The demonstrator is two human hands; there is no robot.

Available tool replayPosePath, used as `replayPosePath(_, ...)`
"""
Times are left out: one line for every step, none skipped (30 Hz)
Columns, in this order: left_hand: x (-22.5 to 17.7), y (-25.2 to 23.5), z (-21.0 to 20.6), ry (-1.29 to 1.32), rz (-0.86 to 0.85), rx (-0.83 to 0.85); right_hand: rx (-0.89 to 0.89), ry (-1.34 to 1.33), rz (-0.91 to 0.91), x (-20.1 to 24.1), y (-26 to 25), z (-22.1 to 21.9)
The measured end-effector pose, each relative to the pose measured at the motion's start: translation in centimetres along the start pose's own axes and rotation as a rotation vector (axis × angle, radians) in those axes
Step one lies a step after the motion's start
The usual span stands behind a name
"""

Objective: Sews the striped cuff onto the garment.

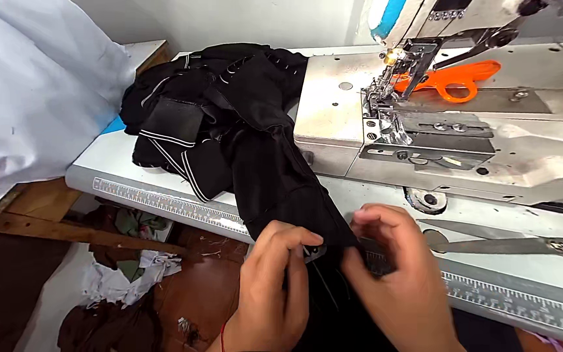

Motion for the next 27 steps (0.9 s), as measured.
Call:
replayPosePath(-0.8,0.0,-0.4,-0.041,-0.034,0.028,-0.002,0.123,0.071,0.7,0.0,-0.3)
replayPosePath(-1.5,0.2,-0.8,-0.087,-0.062,0.063,-0.007,0.216,0.129,1.3,-0.1,-0.6)
replayPosePath(-1.8,0.5,-1.1,-0.139,-0.076,0.1,-0.031,0.267,0.164,1.8,-0.2,-0.4)
replayPosePath(-1.8,0.8,-1.2,-0.195,-0.072,0.135,-0.058,0.274,0.173,2.1,-0.5,0.3)
replayPosePath(-1.4,1.2,-0.9,-0.248,-0.044,0.163,-0.09,0.264,0.174,2.4,-0.6,1.2)
replayPosePath(-0.7,1.6,-0.3,-0.288,-0.003,0.165,-0.112,0.244,0.18,2.8,-0.6,2.0)
replayPosePath(-0.2,1.9,0.8,-0.296,0.039,0.126,-0.115,0.219,0.193,3.1,-0.4,2.4)
replayPosePath(0.2,2.1,2.1,-0.281,0.071,0.055,-0.104,0.192,0.207,3.3,0.0,2.3)
replayPosePath(0.3,2.2,3.6,-0.25,0.088,-0.026,-0.091,0.172,0.218,3.3,0.6,1.9)
replayPosePath(0.2,2.1,4.9,-0.202,0.091,-0.122,-0.089,0.164,0.218,3.0,1.1,1.5)
replayPosePath(0.1,2.0,5.9,-0.121,0.099,-0.214,-0.088,0.169,0.213,2.5,1.6,1.2)
replayPosePath(0.3,2.0,6.4,0.007,0.125,-0.301,-0.097,0.181,0.213,2.1,2.1,1.1)
replayPosePath(0.9,2.1,6.5,0.204,0.189,-0.381,-0.106,0.197,0.212,1.8,2.4,1.2)
replayPosePath(1.7,2.4,6.1,0.438,0.276,-0.449,-0.115,0.215,0.209,1.7,2.7,1.4)
replayPosePath(2.4,2.7,5.4,0.666,0.357,-0.494,-0.13,0.226,0.202,1.5,2.8,1.7)
replayPosePath(3.0,2.9,4.8,0.845,0.414,-0.509,-0.149,0.22,0.189,1.1,2.8,1.9)
replayPosePath(3.2,2.9,4.3,0.932,0.436,-0.474,-0.164,0.183,0.164,0.5,2.7,2.2)
replayPosePath(3.1,2.7,4.1,0.893,0.421,-0.386,-0.176,0.107,0.113,-0.4,2.6,2.5)
replayPosePath(2.8,2.4,4.2,0.741,0.373,-0.269,-0.182,-0.015,0.029,-1.4,2.4,2.8)
replayPosePath(2.2,2.0,4.2,0.534,0.304,-0.137,-0.181,-0.176,-0.078,-2.3,2.1,2.9)
replayPosePath(1.7,1.6,4.1,0.357,0.237,-0.02,-0.178,-0.368,-0.205,-3.1,1.8,2.6)
replayPosePath(1.3,1.3,3.8,0.263,0.198,0.076,-0.16,-0.573,-0.337,-3.6,1.6,2.1)
replayPosePath(1.3,1.1,3.4,0.245,0.195,0.152,-0.129,-0.77,-0.44,-3.8,1.4,1.2)
replayPosePath(1.4,0.9,3.2,0.271,0.212,0.206,-0.078,-0.931,-0.493,-3.7,1.1,0.5)
replayPosePath(1.6,0.7,3.1,0.327,0.242,0.235,-0.017,-1.018,-0.486,-3.3,0.6,0.0)
replayPosePath(1.9,0.4,3.3,0.406,0.279,0.241,0.035,-1.015,-0.425,-2.9,0.0,0.0)
replayPosePath(2.3,0.2,3.5,0.507,0.32,0.226,0.08,-0.932,-0.321,-2.4,-0.6,0.4)
Point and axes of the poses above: each hand's wrist, its own y-axis away from the middle knuckle, its own z-axis out of the back of the hand, x = y × z, the point moved 9 cm from there along -y, towards the middle knuckle, and after that the axes turned 11 degrees about y, right-handed, at the moved point
